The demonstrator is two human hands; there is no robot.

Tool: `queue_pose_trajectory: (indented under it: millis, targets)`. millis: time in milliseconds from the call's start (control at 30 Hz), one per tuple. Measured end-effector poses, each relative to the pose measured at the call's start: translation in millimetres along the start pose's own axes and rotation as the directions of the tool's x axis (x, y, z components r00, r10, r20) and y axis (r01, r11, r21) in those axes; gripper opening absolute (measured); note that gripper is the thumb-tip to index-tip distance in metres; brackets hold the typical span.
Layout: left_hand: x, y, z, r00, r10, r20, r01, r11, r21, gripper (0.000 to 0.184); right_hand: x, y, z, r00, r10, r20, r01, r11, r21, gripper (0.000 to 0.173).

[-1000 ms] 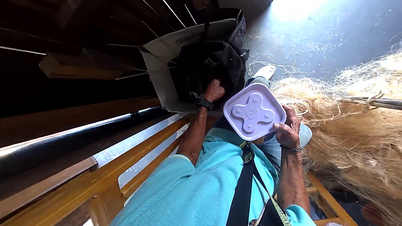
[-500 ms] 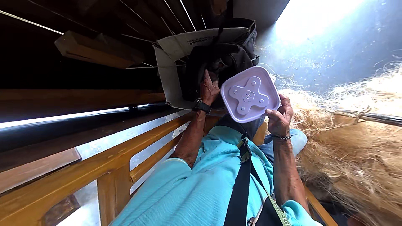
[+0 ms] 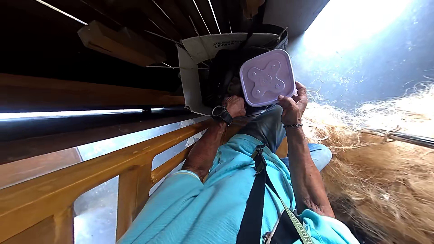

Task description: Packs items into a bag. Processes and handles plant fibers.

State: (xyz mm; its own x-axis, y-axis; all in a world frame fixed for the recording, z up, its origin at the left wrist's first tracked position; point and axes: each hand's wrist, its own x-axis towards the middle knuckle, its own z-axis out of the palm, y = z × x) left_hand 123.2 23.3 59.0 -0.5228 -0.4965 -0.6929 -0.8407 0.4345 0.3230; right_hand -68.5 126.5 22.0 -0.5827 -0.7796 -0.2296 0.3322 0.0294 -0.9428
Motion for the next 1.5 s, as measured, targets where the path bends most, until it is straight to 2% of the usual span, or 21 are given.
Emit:
queue_pose_trajectory:
  millis: [167, 300, 433, 533, 667, 767, 833, 867, 967, 1100, 1167, 1200, 1267, 1333, 1400, 1500]
  targets:
    - [-13, -15, 0, 0.970, 0.123, -0.210, -0.119, 0.992, 0.034, 0.018, -8, 0, 14, 0.991, 0.134, 0.009, -0.134, 0.991, 0.022, 0.071]
    - [-22, -23, 8, 0.915, 0.086, -0.393, -0.085, 0.996, 0.021, 0.016, -11, 3, 17, 0.986, 0.164, 0.010, -0.164, 0.986, 0.025, 0.070]
    - [-22, -33, 20, 0.819, 0.047, -0.572, -0.101, 0.993, -0.063, 0.015, -13, 7, 19, 0.995, 0.101, 0.001, -0.100, 0.988, -0.120, 0.075]
    - [-18, -30, 28, 0.734, 0.130, -0.667, -0.251, 0.964, -0.089, 0.013, -11, 14, 22, 0.999, 0.048, -0.001, -0.047, 0.976, -0.214, 0.077]
    - [-12, -7, 44, 0.619, 0.264, -0.740, -0.460, 0.885, -0.070, 0.010, -7, 29, 41, 0.998, 0.062, -0.022, -0.066, 0.962, -0.266, 0.083]
    - [-3, -1, 43, 0.569, 0.243, -0.786, -0.490, 0.867, -0.087, 0.012, -12, 32, 58, 0.978, 0.199, -0.059, -0.207, 0.958, -0.197, 0.083]
    - [9, -5, 43, 0.559, 0.219, -0.800, -0.501, 0.857, -0.116, 0.012, -18, 33, 64, 0.960, 0.278, -0.035, -0.279, 0.941, -0.191, 0.077]
    - [12, -9, 44, 0.555, 0.212, -0.804, -0.508, 0.852, -0.126, 0.011, -20, 34, 65, 0.954, 0.299, -0.019, -0.293, 0.922, -0.253, 0.074]
    - [14, -20, 50, 0.537, 0.213, -0.816, -0.560, 0.814, -0.157, 0.011, -18, 35, 54, 0.940, 0.339, 0.036, -0.270, 0.803, -0.531, 0.091]
    - [10, -28, 52, 0.512, 0.198, -0.836, -0.639, 0.738, -0.216, 0.009, -15, 13, 58, 0.912, 0.405, 0.061, -0.311, 0.782, -0.539, 0.077]
    - [8, -35, 47, 0.522, 0.178, -0.834, -0.625, 0.746, -0.231, 0.009, -12, 15, 53, 0.895, 0.440, 0.075, -0.338, 0.778, -0.529, 0.073]
    - [9, -40, 44, 0.551, 0.169, -0.817, -0.571, 0.791, -0.220, 0.008, -14, 17, 50, 0.888, 0.455, 0.065, -0.347, 0.757, -0.554, 0.072]
    - [12, -53, 39, 0.664, 0.136, -0.735, -0.364, 0.918, -0.159, 0.018, -21, 22, 41, 0.878, 0.476, 0.037, -0.353, 0.700, -0.620, 0.073]
    - [16, -67, 30, 0.788, 0.046, -0.614, -0.158, 0.979, -0.129, 0.030, -21, 25, 37, 0.876, 0.481, 0.020, -0.354, 0.671, -0.651, 0.074]
    - [17, -80, 19, 0.877, -0.064, -0.477, -0.016, 0.987, -0.162, 0.026, -20, 25, 37, 0.871, 0.490, 0.015, -0.369, 0.675, -0.638, 0.077]
    - [18, -85, 10, 0.911, -0.188, -0.368, 0.106, 0.967, -0.231, 0.020, -19, 27, 37, 0.867, 0.497, 0.028, -0.380, 0.697, -0.608, 0.074]
